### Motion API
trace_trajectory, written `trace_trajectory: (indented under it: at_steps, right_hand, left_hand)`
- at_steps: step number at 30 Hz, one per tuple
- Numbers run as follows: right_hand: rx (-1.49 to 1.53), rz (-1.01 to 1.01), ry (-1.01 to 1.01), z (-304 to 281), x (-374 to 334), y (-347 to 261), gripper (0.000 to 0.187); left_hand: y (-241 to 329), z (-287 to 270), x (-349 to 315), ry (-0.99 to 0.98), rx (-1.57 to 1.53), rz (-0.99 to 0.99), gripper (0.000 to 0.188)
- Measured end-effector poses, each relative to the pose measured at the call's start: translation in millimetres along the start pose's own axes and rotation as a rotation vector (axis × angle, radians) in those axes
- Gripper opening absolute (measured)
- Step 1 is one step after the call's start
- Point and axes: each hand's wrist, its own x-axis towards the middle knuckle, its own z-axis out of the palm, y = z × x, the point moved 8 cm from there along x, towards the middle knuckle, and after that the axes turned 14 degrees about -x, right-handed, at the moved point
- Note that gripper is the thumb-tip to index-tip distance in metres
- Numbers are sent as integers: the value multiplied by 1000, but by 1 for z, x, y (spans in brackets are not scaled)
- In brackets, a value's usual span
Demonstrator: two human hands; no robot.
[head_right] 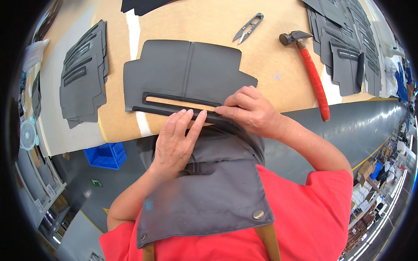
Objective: Preparing and refining the edges of a rectangular cutout on a leather piece using snips and a hammer.
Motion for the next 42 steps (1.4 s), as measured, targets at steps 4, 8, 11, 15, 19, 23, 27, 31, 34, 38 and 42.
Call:
trace_trajectory:
  at_steps: [4, 8, 11, 15, 19, 23, 27, 31, 34, 38, 42]
  right_hand:
    - [-57, -95, -26, 3, -4, -5, 42]
    - [-66, -140, -30, 1, -5, -6, 44]
    - [-101, -202, -53, -2, -4, -8, 45]
    - [-182, -336, -66, -2, -7, -11, 44]
    - [-156, -337, -31, -2, -10, -5, 43]
    - [-160, -298, -60, -4, -4, -6, 46]
    - [-205, -371, -63, 0, -8, -9, 46]
    - [-193, -338, -63, -1, -6, -11, 44]
    - [-178, -325, -97, 0, -8, -12, 47]
    - [-513, 28, 136, -38, -11, 31, 37]
    - [-888, 514, 284, -91, -40, 93, 34]
  left_hand:
    - [3, 1, 3, -30, -27, 27, 53]
    - [4, 0, 4, -43, -59, 24, 53]
    - [2, 2, 3, -36, -76, 30, 53]
    - [3, 2, 3, -42, -70, 33, 53]
    - [2, 4, 2, -49, -73, 39, 53]
    - [3, 5, 1, -50, -56, 34, 53]
    - [2, 4, 0, -53, -61, 45, 53]
    - [1, 5, -1, -48, -82, 43, 52]
    - [2, 4, 3, -28, -90, 30, 54]
    - [-3, 1, 18, 9, -161, -101, 58]
    - [-1, -5, 14, 123, -247, -27, 50]
